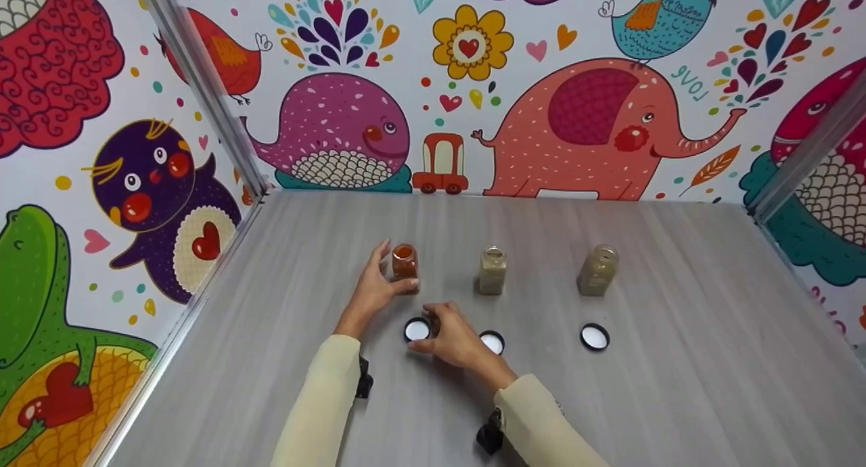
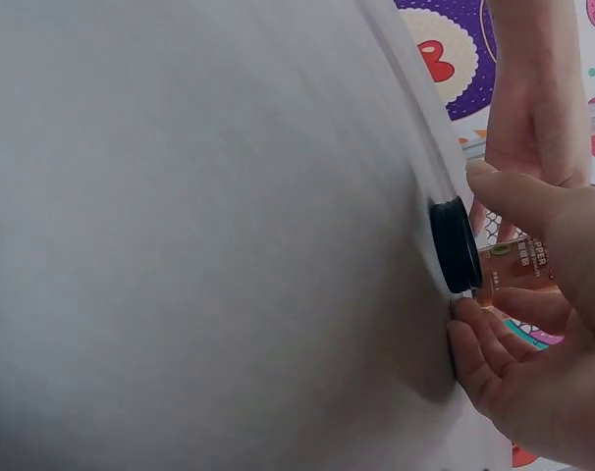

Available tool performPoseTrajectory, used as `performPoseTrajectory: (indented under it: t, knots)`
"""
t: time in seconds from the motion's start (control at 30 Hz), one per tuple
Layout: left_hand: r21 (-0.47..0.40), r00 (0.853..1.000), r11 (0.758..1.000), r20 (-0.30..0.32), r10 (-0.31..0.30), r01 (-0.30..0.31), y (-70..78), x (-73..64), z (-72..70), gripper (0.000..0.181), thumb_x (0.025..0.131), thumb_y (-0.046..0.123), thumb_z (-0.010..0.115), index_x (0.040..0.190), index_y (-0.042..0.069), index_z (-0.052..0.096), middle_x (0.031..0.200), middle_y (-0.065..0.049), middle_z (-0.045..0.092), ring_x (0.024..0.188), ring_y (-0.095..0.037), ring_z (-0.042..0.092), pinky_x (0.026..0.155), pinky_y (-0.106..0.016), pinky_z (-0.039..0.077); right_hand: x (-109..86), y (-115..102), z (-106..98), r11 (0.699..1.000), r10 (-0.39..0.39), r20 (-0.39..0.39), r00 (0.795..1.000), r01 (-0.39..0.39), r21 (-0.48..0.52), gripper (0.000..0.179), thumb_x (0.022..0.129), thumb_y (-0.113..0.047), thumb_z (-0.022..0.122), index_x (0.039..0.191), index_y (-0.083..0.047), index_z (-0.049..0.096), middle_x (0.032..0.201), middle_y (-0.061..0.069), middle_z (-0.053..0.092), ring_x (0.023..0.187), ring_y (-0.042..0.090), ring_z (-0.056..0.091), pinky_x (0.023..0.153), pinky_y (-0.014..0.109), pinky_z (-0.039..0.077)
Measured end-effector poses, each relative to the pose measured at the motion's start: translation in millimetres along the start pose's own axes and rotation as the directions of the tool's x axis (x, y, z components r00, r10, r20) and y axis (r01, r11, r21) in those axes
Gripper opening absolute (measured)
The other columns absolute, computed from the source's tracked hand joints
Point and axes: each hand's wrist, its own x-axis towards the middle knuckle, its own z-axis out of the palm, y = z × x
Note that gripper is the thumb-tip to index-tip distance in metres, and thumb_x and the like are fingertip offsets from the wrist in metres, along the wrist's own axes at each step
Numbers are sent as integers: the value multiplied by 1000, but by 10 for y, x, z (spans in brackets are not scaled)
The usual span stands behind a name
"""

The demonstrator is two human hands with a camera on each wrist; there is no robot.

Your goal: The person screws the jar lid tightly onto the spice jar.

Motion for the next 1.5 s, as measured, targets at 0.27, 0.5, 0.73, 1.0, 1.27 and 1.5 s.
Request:
performPoseTrajectory:
  t: [0.27, 0.5, 0.73, 1.0, 1.27, 1.5]
  knots:
    - [-34, 999, 999, -9, 40, -40, -4, 21, 12, 86, 85, 14, 81, 155, 15, 32, 160, -15, 36, 147, -38, 37, 117, -57, 35, 45, -15, -1, 1000, 6, 19, 1000, -6, -3, 71, 77, -23, 88, 137, -1, 57, 129, 17, 55, 117, 31, 59, 104, 49, 48]
    - [-21, 996, 996, -26, 85, -85, -44, 21, 22, 73, 85, 11, 81, 148, 5, 43, 143, -21, 55, 134, -37, 53, 110, -52, 43, 48, -5, -19, 998, -56, 29, 998, 57, -26, 62, 75, -19, 89, 130, -3, 64, 121, 15, 60, 109, 27, 60, 99, 48, 49]
    - [2, 995, 995, -37, 95, -95, -68, 36, 48, 72, 85, 12, 81, 147, 4, 45, 138, -22, 59, 128, -36, 58, 107, -49, 47, 33, 15, 8, 995, -94, 8, 996, 94, -42, 52, 76, -15, 88, 123, -3, 69, 114, 12, 62, 102, 25, 61, 92, 44, 52]
    - [27, 989, 989, -22, 147, -147, -71, 59, 40, 72, 85, 9, 79, 148, 1, 45, 136, -24, 59, 129, -38, 57, 108, -48, 46, 7, 35, 38, 989, -138, -22, 990, 137, -58, 45, 78, -12, 86, 118, -1, 70, 109, 12, 63, 97, 24, 62, 86, 41, 52]
    - [31, 988, 988, 34, 149, -150, -65, 66, 13, 72, 89, 9, 75, 151, 2, 40, 143, -24, 53, 136, -39, 52, 112, -48, 43, -8, 53, 66, 988, -133, -37, 990, 129, -78, 45, 78, -12, 86, 119, -2, 69, 108, 11, 63, 96, 21, 60, 85, 40, 51]
    - [40, 985, 986, 50, 162, -165, -91, 103, 18, 73, 89, 8, 75, 151, 1, 38, 144, -25, 53, 137, -39, 50, 114, -48, 41, -13, 61, 84, 986, -148, -67, 987, 142, -88, 46, 77, -11, 86, 118, -2, 69, 106, 11, 63, 94, 21, 59, 84, 38, 51]
